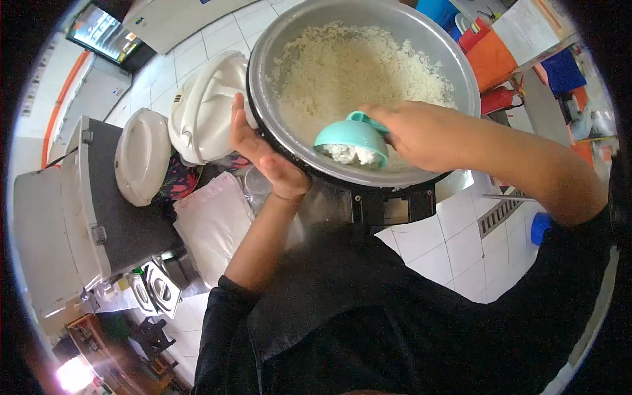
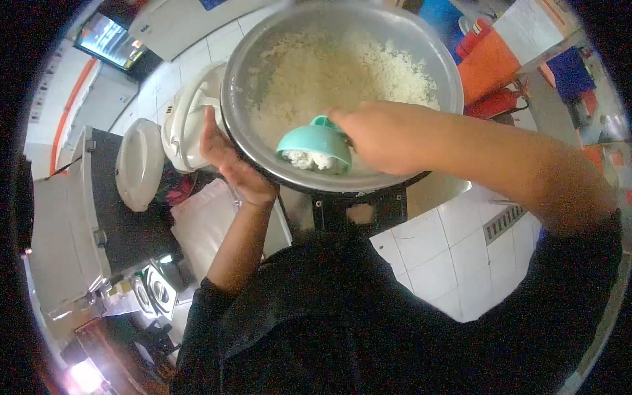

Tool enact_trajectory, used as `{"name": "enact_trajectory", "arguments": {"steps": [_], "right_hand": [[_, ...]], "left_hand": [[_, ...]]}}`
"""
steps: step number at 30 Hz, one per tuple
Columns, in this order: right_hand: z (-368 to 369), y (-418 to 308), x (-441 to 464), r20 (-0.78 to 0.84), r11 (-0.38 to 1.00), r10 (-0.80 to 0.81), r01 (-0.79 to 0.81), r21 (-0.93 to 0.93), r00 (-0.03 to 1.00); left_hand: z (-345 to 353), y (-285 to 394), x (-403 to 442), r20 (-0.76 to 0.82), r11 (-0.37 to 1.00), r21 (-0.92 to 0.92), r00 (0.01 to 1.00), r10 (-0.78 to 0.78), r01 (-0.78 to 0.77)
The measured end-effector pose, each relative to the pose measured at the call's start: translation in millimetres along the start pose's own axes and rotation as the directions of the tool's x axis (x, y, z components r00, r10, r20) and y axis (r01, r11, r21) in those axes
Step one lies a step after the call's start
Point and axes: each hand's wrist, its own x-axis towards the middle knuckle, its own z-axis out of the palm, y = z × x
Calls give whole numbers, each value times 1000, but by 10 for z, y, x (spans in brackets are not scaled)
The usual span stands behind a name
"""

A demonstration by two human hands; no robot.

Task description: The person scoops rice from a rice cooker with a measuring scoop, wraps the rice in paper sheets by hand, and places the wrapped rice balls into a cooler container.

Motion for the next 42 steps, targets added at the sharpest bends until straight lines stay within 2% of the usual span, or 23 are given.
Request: {"name": "enact_trajectory", "arguments": {"steps": [4,6,8,9,12,15,17,18,20,22,23,26,27,28,29,30,31,32,33,36,38,40,42], "right_hand": [[-95,109,-124,32,995,-40,37,97,999],[124,666,75,-132,930,-326,342,134,936],[44,788,50,-80,901,-159,178,396,984],[-113,720,-30,126,804,120,-171,570,985],[-164,801,-17,-2,710,137,-97,697,991],[-194,543,-156,-126,624,102,35,781,987],[-117,458,-274,-115,535,76,57,843,990],[-24,431,-279,-84,472,62,45,881,995],[300,-81,-188,-24,409,-19,30,912,1000],[608,-725,-222,22,354,-58,0,935,998],[720,-1011,-217,36,335,-66,-12,942,997],[1229,-1610,257,204,405,-147,-129,905,968],[1442,-1867,507,258,416,-147,-178,892,955],[1655,-2124,755,312,427,-146,-225,876,939],[1919,-2248,1081,299,599,-199,-125,791,933],[2126,-2489,1266,157,747,-165,19,665,974],[2332,-2729,1451,9,883,-127,109,457,992],[2538,-2969,1636,-137,966,-86,116,230,987],[2918,-2952,1865,-313,962,-235,265,57,920],[3321,-3214,1993,-160,905,-379,329,-270,911],[3351,-3323,2056,-214,928,-365,334,-168,906],[3319,-3492,2110,-299,932,-362,349,-96,883],[3331,-3515,2331,-283,942,-318,334,9,905]], "left_hand": [[33,2,-12,-3,994,-106,1000,-13,13],[-56,-86,-6,72,997,-65,997,34,-29],[-166,-103,14,159,996,13,983,88,-91],[-205,-49,54,188,994,10,977,104,-108],[-575,44,-95,312,994,103,950,4,-38],[-1336,177,-325,446,930,345,894,-42,-128],[-2008,292,-544,473,829,544,863,-177,-128],[-2425,292,-688,420,738,673,845,-330,-47],[-3292,274,-1006,260,496,863,760,-596,93],[-3958,435,-1205,6,194,956,645,-765,221],[-4230,468,-1281,-39,90,975,558,-829,201],[-4654,502,-1411,87,190,973,552,-830,132],[-4676,469,-1381,97,158,983,468,-878,92],[-4684,445,-1366,134,185,980,465,-875,66],[-4693,428,-1354,172,214,976,460,-871,40],[-4697,413,-1346,209,243,970,454,-866,15],[-4701,391,-1319,226,253,968,424,-877,6],[-4714,352,-1317,253,268,963,418,-873,-24],[-4729,304,-1321,280,284,957,410,-868,-54],[-4731,204,-1361,367,345,930,413,-834,-129],[-4698,136,-1319,407,362,913,382,-830,-186],[-4732,102,-1321,398,371,917,363,-843,-143],[-4755,68,-1338,393,381,918,365,-844,-108]]}}
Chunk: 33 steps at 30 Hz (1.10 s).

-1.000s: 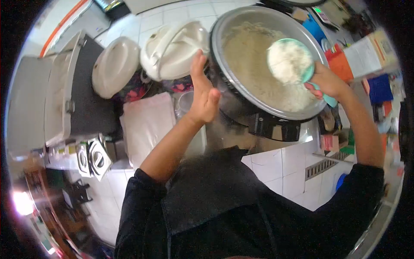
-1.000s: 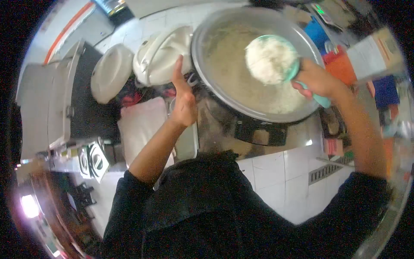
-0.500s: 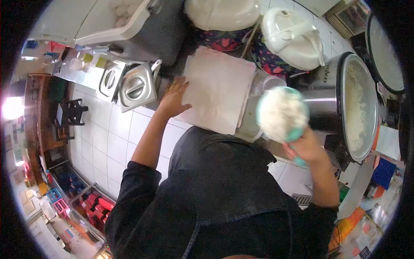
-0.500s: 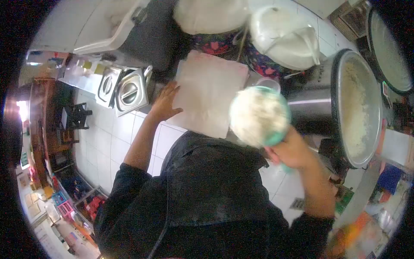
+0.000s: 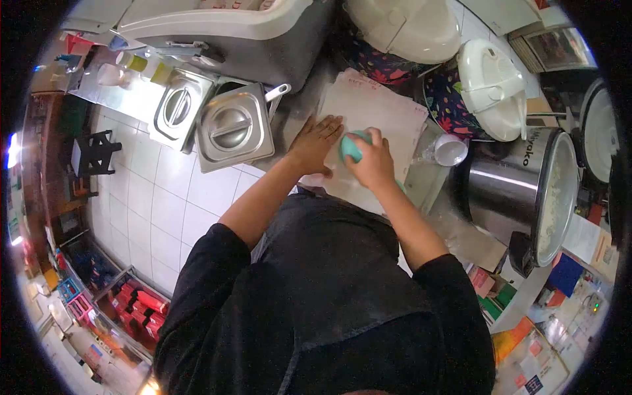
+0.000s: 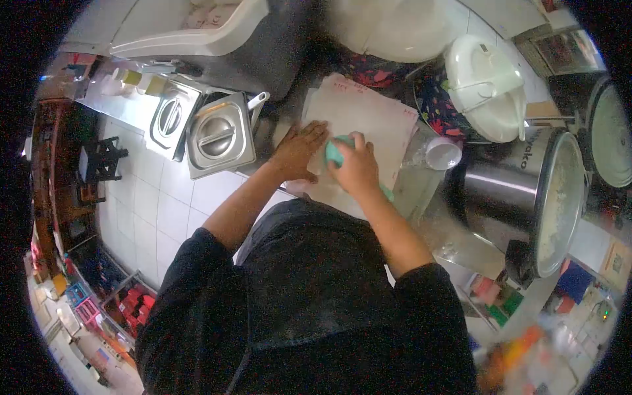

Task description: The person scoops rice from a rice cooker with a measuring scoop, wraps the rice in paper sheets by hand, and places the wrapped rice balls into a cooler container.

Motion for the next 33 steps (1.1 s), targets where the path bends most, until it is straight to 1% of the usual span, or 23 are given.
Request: {"name": "enact_trajectory", "arguments": {"steps": [1,2,4,5,8,10,11,14,17,18,20,21,22,23,24,25,26,27,28,29,30,31,33], "right_hand": [[31,47,101,13,999,22,-22,49,1000],[10,143,161,73,994,-82,77,71,994],[-121,336,178,179,958,-274,250,142,945],[-204,285,194,254,964,-259,235,123,932],[-125,231,256,194,982,-187,184,35,963],[64,138,224,12,1000,-16,16,17,1000],[142,88,226,-87,997,72,-71,13,994],[203,-42,205,-228,988,148,-152,1,962],[198,-86,172,-315,987,145,-159,-20,938],[208,-99,128,-315,990,138,-143,8,939],[189,-50,80,-332,992,127,-122,37,935],[83,-112,16,-426,992,113,-78,99,898],[-66,-174,-115,-515,989,98,-24,148,851],[-321,-154,-260,-624,992,46,35,117,780],[-605,-157,-398,-722,993,-9,93,77,691],[-944,-138,-576,-826,975,23,171,144,563],[-1262,-12,-806,-903,976,41,174,128,429],[-1599,60,-1037,-971,998,1,53,14,240],[-1956,237,-1368,-916,848,-262,-380,-369,304],[-2313,412,-1701,-791,398,-506,-720,-569,345],[-2515,589,-1861,-892,530,-433,-764,-368,129],[-2718,765,-2022,-938,649,-333,-745,-156,-94],[-2985,951,-2174,-893,800,-260,-600,13,-366]], "left_hand": [[23,-4,-1,-13,1000,-17,1000,-5,4],[45,-18,-9,-22,999,-31,1000,-11,10],[72,-24,-29,-38,998,-57,999,-4,1],[47,-34,-19,-53,998,-69,999,-3,0],[-16,-20,-10,8,998,-55,1000,-13,13],[25,-14,-14,1,998,-55,1000,-27,27],[42,-16,6,-7,998,-53,1000,-29,28],[63,-9,43,15,999,-5,999,-39,39],[68,-19,5,-21,1000,1,1000,-13,13],[53,-20,12,-36,1000,2,999,-4,4],[-13,-4,-15,2,999,-13,999,-49,49],[-36,34,-54,6,997,-48,998,-67,67],[35,41,-107,-56,993,-96,996,-70,64],[124,60,-179,-127,989,-142,991,-51,32],[150,124,-243,-174,989,-145,984,-47,21],[176,209,-303,-214,989,-148,976,-46,14],[144,310,-369,-241,986,-161,971,0,-40],[89,400,-434,-260,982,-170,965,40,-87],[71,482,-468,-224,972,-187,969,100,-143],[49,545,-495,-187,960,-205,970,155,-193],[39,584,-512,-149,946,-222,967,206,-236],[174,573,-493,-200,937,-189,945,257,-295],[220,583,-450,-129,938,-188,954,270,-291]]}}
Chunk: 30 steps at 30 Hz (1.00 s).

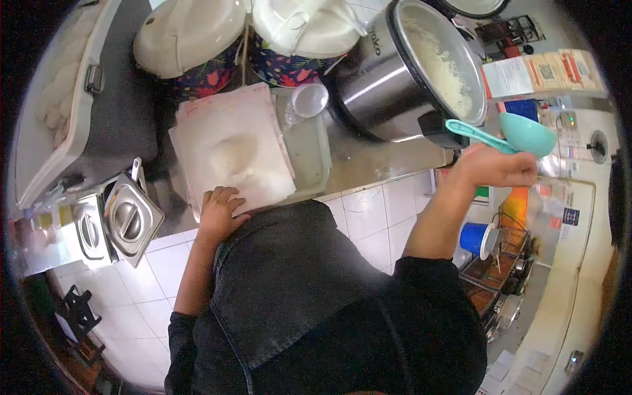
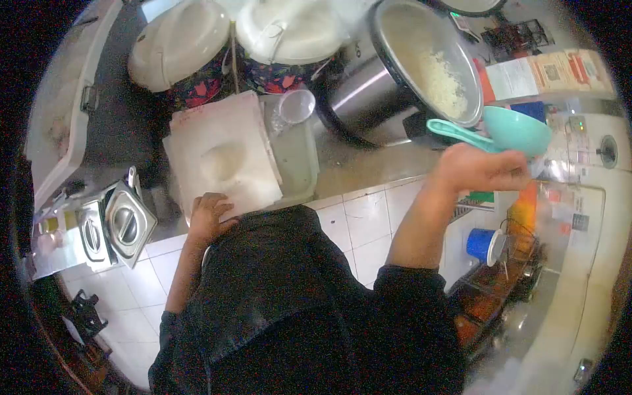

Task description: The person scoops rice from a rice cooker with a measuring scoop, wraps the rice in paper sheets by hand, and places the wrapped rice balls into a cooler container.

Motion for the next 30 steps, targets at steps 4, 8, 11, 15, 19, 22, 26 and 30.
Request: {"name": "enact_trajectory", "arguments": {"steps": [4,8,11,15,19,22,26,30], "right_hand": [[82,370,92,-15,901,217,-194,389,976],[71,660,-193,177,940,257,-288,182,950],[0,875,-398,300,941,316,-338,23,900],[-246,745,-598,74,986,-67,55,160,995],[-510,167,-1073,296,843,-278,84,532,914],[-635,-458,-1603,759,751,-474,-245,613,447],[-719,-887,-2347,764,678,-643,-424,600,53],[-763,-960,-2736,714,716,-689,-275,642,-125]], "left_hand": [[-61,73,88,59,999,3,997,-46,46],[-61,56,105,67,999,2,997,-41,41],[-78,56,93,80,996,-18,993,-83,85],[-147,80,103,128,982,-33,975,-179,185],[-40,10,61,12,995,-14,995,-95,96],[-37,-18,71,-14,985,-117,992,-126,124],[-118,62,111,-83,977,-151,982,-167,153],[-218,116,141,-234,985,-120,961,-150,124]]}}
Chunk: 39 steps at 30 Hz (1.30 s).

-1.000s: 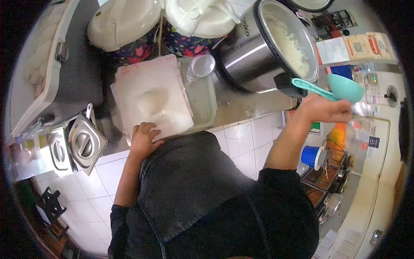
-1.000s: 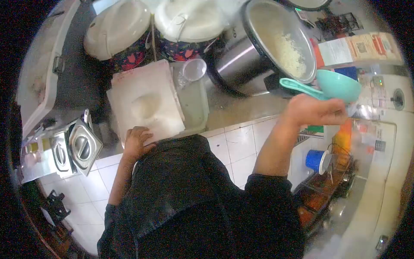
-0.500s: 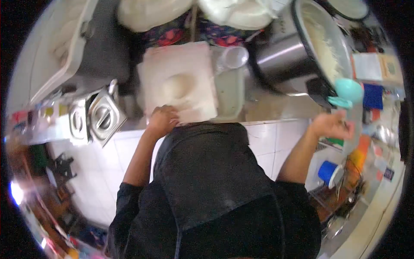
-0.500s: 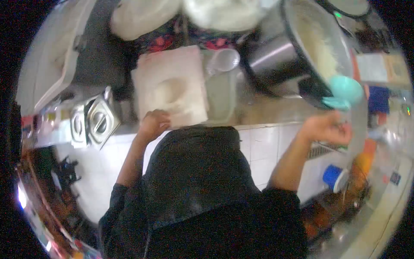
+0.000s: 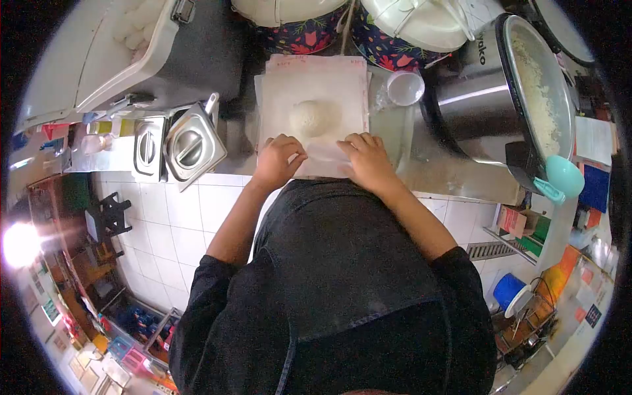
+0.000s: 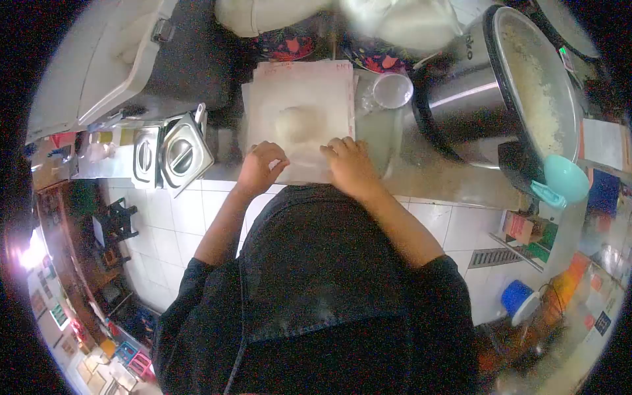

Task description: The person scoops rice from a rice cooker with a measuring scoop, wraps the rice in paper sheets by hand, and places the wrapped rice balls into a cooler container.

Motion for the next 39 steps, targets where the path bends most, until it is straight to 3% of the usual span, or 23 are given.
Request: {"name": "enact_trajectory", "arguments": {"steps": [5,8,13,14,16,17,18,19,20,22,23,24,25,27,28,31,33,37,39], "right_hand": [[19,197,14,88,998,9,-3,-67,996],[41,310,-45,56,999,-27,28,-32,998],[51,453,-194,149,999,-41,40,6,988],[7,464,-233,161,996,-31,17,90,986],[-73,485,-279,188,966,-16,-33,255,982],[-42,508,-245,210,919,129,-196,343,969],[12,540,-185,248,835,268,-353,422,931],[65,579,-111,297,720,395,-494,487,869],[86,586,36,300,714,453,-543,442,840],[94,562,380,288,691,562,-632,351,775],[125,569,450,283,786,518,-580,213,807],[160,573,501,286,858,472,-509,68,834],[184,572,538,297,903,425,-422,-78,855],[172,568,653,172,952,298,-279,-128,939],[168,572,714,111,965,227,-208,-162,967],[420,724,1085,-133,987,5,-26,-158,991],[521,648,1355,-78,997,31,-36,-64,996],[527,605,1635,151,994,54,-39,-104,987],[447,610,1639,98,998,-46,49,-30,994]], "left_hand": [[-127,97,8,-176,970,238,981,83,-39],[-188,-73,-88,89,883,463,995,46,-82],[-235,-271,-353,120,924,374,992,33,-76],[-247,-292,-392,105,940,333,994,43,-76],[-240,-384,-443,5,997,72,1000,-20,19],[-217,-430,-470,-39,996,-63,997,-60,57],[-161,-523,-458,2,938,-183,954,-300,296],[-94,-660,-381,69,809,-286,853,-517,514],[-61,-761,-310,158,621,-364,703,-694,694],[-48,-691,-102,-76,834,-177,837,-541,523],[-33,-656,20,-178,903,-57,886,-428,425],[-27,-647,116,-26,790,185,806,-591,585],[-23,-593,133,-100,801,281,846,-524,529],[-86,-400,158,-229,773,473,907,-355,422],[-48,-379,146,-238,798,446,913,-330,405],[146,-283,46,-178,873,487,979,101,-2],[233,-65,55,-43,922,359,985,168,-142],[315,115,92,45,921,381,997,71,-82],[331,97,93,21,924,380,999,50,-55]]}}
